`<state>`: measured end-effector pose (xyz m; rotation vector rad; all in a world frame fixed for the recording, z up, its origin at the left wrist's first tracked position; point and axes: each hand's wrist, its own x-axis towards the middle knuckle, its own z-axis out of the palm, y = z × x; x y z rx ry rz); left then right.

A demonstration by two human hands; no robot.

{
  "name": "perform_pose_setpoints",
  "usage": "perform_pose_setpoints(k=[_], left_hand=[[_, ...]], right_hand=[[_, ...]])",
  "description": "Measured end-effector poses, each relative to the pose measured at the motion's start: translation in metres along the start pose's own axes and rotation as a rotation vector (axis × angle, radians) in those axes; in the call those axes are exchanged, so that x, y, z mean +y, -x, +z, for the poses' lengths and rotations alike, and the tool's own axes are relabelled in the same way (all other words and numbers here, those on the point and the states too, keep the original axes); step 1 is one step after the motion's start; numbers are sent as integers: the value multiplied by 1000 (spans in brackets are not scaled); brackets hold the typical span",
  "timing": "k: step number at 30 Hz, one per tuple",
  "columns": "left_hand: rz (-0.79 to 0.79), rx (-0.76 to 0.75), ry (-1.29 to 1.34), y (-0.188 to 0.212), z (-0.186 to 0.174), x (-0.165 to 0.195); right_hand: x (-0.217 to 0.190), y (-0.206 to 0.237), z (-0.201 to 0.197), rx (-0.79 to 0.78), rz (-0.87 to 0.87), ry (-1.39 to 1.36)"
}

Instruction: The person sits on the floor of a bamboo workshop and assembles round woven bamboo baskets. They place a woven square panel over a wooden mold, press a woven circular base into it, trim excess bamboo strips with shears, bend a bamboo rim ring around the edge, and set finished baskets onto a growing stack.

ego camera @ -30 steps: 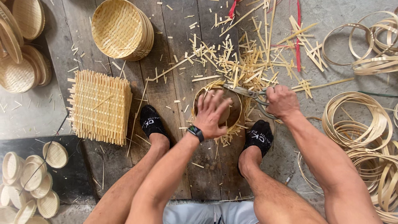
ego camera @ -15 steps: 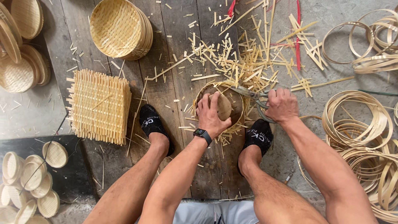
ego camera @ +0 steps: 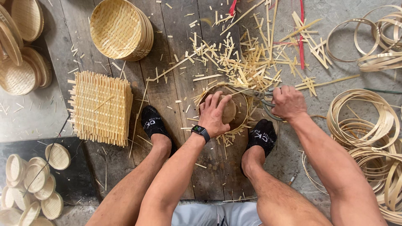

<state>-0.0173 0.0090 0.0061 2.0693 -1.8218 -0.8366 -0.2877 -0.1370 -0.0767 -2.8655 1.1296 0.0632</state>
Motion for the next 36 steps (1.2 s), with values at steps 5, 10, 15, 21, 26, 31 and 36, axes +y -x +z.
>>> perform_pose_setpoints(k=[5, 10, 15, 21, 26, 31, 36], left_hand=[[73, -205, -58, -10, -2, -6], [144, -208, -115, -13, -5, -9], [-273, 284, 147, 6, 22, 18], [-200, 170, 130, 5, 28, 18], [-118, 11, 63, 2, 6, 8], [-43, -51, 21, -2, 0, 7], [25, -211, -52, -9, -8, 3]], right_hand=[[-14, -7, -9, 142, -44, 61], [-13, -10, -8, -36, 9, 43], [2, -4, -18, 72, -15, -85], [-24, -14, -17, 178, -12, 48], [0, 0, -8, -19, -5, -15], [-8, -3, -9, 86, 2, -8], [-19, -9, -12, 43, 15, 2]])
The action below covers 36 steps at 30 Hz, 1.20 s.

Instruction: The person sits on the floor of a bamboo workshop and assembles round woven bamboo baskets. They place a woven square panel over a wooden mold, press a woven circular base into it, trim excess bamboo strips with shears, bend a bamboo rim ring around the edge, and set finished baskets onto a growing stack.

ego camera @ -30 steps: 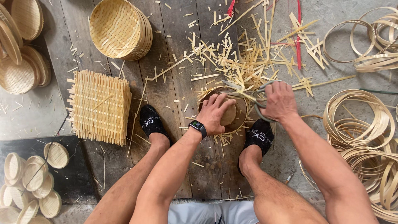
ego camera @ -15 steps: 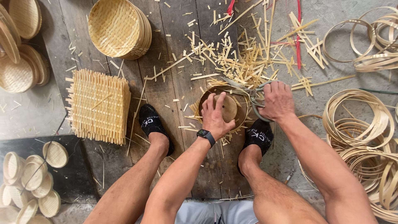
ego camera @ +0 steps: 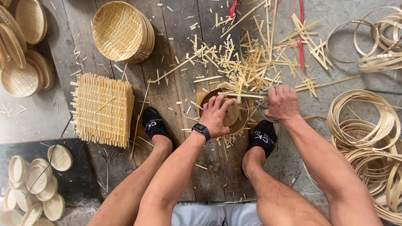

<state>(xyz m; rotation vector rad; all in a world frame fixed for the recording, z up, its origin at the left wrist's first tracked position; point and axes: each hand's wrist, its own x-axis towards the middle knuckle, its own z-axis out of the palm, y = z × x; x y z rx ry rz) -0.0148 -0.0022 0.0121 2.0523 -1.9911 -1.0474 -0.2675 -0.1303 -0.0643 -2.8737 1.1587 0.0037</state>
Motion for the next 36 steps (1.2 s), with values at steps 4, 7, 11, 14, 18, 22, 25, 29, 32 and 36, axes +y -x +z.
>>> perform_pose_setpoints(k=[4, 7, 11, 14, 18, 22, 25, 29, 32, 36], left_hand=[[-179, 132, -16, 1, 14, 18], [-309, 330, 177, 4, 33, 27], [-321, 362, 127, 5, 42, 26], [-273, 413, 127, 5, 32, 29], [-246, 320, 128, 4, 7, 37], [-136, 265, 94, 4, -10, 33], [-168, 177, 92, 4, -15, 33], [-44, 73, 45, 4, -26, 26], [-25, 42, -27, 4, -27, 24], [-226, 201, 62, 5, -7, 36]], right_hand=[[13, 5, 1, -29, 0, 2], [13, 7, -2, -36, 21, -25], [-3, 2, -18, -23, 27, -45], [-17, -5, -24, -134, 90, -107], [-7, -5, -15, 32, 78, -78], [22, 3, -11, -75, 54, -117], [19, 1, -18, -102, 43, -61], [-4, -13, -23, -76, 53, -53], [-6, -16, -19, -63, 80, -38], [17, -7, -18, -97, 42, -45]])
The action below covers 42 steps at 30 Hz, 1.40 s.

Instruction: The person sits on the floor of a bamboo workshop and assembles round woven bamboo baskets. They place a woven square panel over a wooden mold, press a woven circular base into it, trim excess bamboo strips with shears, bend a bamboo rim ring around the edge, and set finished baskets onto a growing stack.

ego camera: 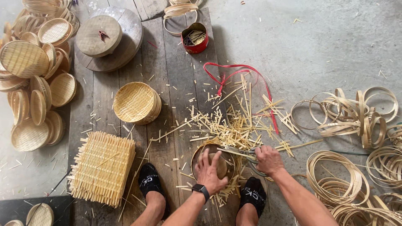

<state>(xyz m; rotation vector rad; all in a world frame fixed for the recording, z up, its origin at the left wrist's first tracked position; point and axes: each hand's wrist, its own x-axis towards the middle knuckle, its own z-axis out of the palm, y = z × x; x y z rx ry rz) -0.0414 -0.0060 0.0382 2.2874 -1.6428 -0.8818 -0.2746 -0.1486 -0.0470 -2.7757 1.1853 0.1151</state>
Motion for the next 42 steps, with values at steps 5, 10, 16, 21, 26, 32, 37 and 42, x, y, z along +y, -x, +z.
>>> perform_pose_setpoints(k=[5, 10, 16, 21, 26, 32, 37, 42], left_hand=[[-12, 43, 14, 2, 9, 1], [126, -80, -11, -4, -4, -13], [210, -117, -86, -12, 3, -23], [309, -173, -91, -15, 6, -34], [318, -103, -129, -10, 9, -32], [103, 34, 18, 4, 18, -18], [212, -134, -13, -3, 8, -26], [331, -191, -96, -10, 0, -34]], right_hand=[[-12, -1, -4, 25, -20, 21], [-21, -8, 14, -91, 41, 60], [1, 2, 19, 23, -15, 40], [-25, -5, 3, 201, -26, -61], [-17, -5, 7, -42, -5, 23], [-9, 4, 4, 109, -57, -11], [-21, -6, 5, 63, -51, 83], [-3, 0, 9, -96, -33, 93]])
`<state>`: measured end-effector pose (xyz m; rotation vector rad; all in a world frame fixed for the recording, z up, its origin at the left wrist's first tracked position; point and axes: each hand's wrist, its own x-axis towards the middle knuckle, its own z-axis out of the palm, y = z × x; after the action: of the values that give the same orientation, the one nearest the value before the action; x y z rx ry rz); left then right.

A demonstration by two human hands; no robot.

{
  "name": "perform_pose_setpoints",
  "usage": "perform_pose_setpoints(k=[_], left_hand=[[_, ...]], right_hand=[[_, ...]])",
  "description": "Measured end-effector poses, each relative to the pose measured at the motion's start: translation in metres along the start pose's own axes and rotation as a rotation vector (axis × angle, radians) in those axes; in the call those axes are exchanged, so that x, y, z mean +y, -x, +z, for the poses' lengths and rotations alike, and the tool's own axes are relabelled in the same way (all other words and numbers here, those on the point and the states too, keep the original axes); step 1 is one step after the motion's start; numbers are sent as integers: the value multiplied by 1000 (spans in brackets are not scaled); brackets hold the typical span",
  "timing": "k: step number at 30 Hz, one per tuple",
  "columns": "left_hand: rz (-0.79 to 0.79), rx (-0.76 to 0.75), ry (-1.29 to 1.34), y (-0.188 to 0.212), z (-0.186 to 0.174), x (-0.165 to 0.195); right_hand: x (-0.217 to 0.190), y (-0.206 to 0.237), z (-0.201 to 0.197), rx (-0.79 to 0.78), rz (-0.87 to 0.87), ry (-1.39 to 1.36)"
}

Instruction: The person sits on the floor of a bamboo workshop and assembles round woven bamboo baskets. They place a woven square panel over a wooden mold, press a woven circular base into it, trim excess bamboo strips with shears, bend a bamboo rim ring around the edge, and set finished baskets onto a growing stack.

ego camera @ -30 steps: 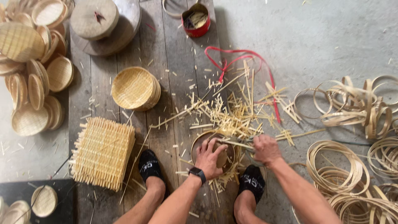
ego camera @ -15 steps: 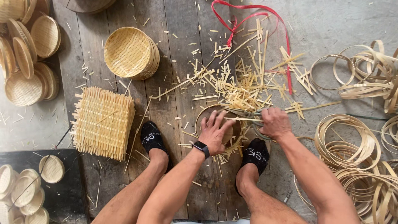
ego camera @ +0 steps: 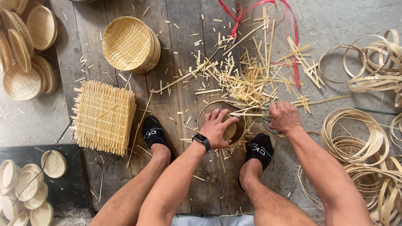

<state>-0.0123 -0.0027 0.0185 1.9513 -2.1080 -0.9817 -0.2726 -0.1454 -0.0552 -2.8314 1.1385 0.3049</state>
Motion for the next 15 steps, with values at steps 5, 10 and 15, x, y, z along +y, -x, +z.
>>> perform_pose_setpoints(k=[5, 10, 15], left_hand=[[39, -68, -14, -2, 2, -3], [137, -88, -43, -4, 4, -6], [-49, 102, 4, 7, 12, 8]], right_hand=[[-9, 0, -9, 70, -31, -42], [-25, -10, 6, 50, 16, -63], [7, -7, 31, -114, 23, -34]])
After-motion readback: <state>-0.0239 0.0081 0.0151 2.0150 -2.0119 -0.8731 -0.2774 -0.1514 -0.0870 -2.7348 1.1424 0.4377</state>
